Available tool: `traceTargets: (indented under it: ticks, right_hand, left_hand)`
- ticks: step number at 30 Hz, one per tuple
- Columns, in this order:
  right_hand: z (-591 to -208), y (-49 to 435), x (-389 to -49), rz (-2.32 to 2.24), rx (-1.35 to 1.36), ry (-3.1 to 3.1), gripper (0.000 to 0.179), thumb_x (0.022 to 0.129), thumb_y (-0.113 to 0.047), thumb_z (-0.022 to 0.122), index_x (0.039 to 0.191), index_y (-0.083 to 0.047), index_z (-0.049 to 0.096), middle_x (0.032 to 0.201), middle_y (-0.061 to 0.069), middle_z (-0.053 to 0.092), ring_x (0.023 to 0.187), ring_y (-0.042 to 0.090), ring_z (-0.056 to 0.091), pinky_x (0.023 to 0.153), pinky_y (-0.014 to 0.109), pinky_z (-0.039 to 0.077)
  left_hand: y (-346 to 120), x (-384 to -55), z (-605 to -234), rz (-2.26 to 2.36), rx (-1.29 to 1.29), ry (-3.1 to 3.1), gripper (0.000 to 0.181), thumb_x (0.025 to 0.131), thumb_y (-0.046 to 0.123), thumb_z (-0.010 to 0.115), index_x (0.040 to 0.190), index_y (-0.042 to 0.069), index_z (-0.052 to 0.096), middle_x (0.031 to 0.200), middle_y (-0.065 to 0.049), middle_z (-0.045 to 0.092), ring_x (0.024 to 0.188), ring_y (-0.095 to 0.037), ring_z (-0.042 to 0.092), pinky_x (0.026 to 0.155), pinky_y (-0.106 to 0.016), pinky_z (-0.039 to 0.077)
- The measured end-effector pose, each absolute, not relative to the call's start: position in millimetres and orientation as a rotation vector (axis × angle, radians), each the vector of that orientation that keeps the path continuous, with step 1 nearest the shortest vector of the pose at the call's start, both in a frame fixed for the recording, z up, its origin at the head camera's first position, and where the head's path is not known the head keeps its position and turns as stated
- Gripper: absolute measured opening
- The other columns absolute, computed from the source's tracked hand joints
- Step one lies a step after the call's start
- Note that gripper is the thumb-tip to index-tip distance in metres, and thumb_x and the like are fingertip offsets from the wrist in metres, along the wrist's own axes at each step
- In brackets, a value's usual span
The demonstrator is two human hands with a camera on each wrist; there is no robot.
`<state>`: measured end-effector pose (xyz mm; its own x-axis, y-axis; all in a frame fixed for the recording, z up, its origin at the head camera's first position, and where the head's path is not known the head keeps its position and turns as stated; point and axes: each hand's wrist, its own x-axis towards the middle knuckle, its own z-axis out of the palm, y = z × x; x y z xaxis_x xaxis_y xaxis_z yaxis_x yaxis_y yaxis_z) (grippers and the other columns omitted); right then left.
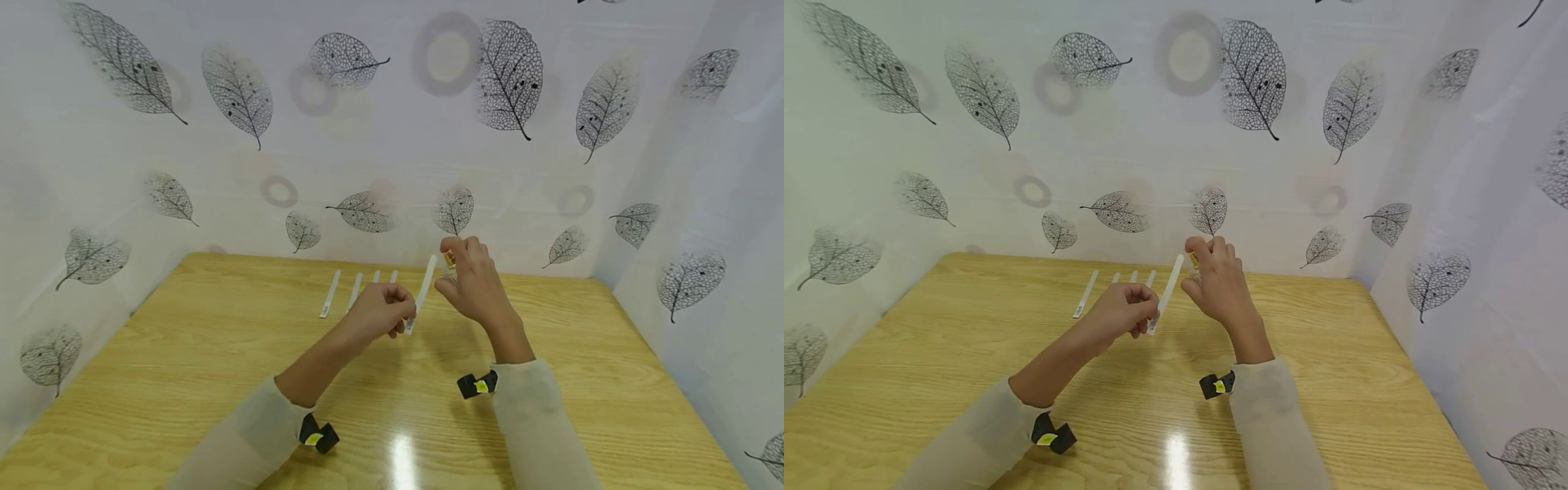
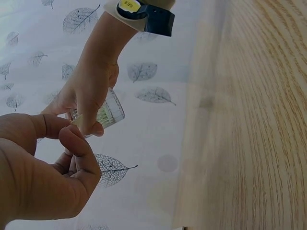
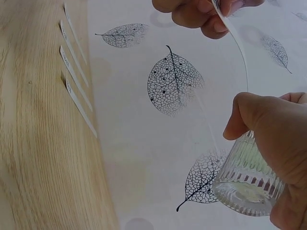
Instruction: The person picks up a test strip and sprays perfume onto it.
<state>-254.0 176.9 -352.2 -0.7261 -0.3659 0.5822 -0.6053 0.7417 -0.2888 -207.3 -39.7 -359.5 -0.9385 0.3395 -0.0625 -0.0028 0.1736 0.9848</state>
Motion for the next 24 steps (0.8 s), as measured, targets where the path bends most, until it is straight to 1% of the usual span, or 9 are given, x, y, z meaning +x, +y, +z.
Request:
traceTargets:
  ticks: [6,15,24]
  right_hand:
    - [-351.9,176.7,-254.0,0.633,0.733,-2.443,0.044,0.083,-0.006,0.069,0.118,-0.013,0.044,0.097,0.013,0.047,0.081,0.031,0.042,0.067,0.041,0.033]
    - [-352.0,176.4,-253.0,0.628,0.718,-2.434,0.037,0.085,-0.009,0.064,0.117,-0.010,0.046,0.101,0.015,0.050,0.084,0.033,0.045,0.067,0.043,0.036]
    - [-351.9,177.1,-252.0,0.634,0.703,-2.443,0.036,0.085,-0.006,0.063,0.117,-0.009,0.045,0.100,0.016,0.049,0.082,0.034,0.042,0.067,0.043,0.034]
  left_hand:
    - [-39.3,-206.6,-358.6,1.835,0.319,2.191,0.009,0.093,0.012,0.061,0.095,0.006,0.067,0.082,-0.007,0.064,0.063,-0.017,0.057,0.057,-0.027,0.051]
    - [-39.1,-206.2,-358.6,1.838,0.313,2.187,0.009,0.093,0.011,0.061,0.095,0.005,0.067,0.082,-0.007,0.064,0.063,-0.017,0.057,0.056,-0.027,0.051]
    - [-38.2,-206.7,-359.4,1.839,0.311,2.171,0.010,0.093,0.011,0.061,0.097,0.005,0.068,0.082,-0.008,0.065,0.063,-0.017,0.057,0.057,-0.027,0.051]
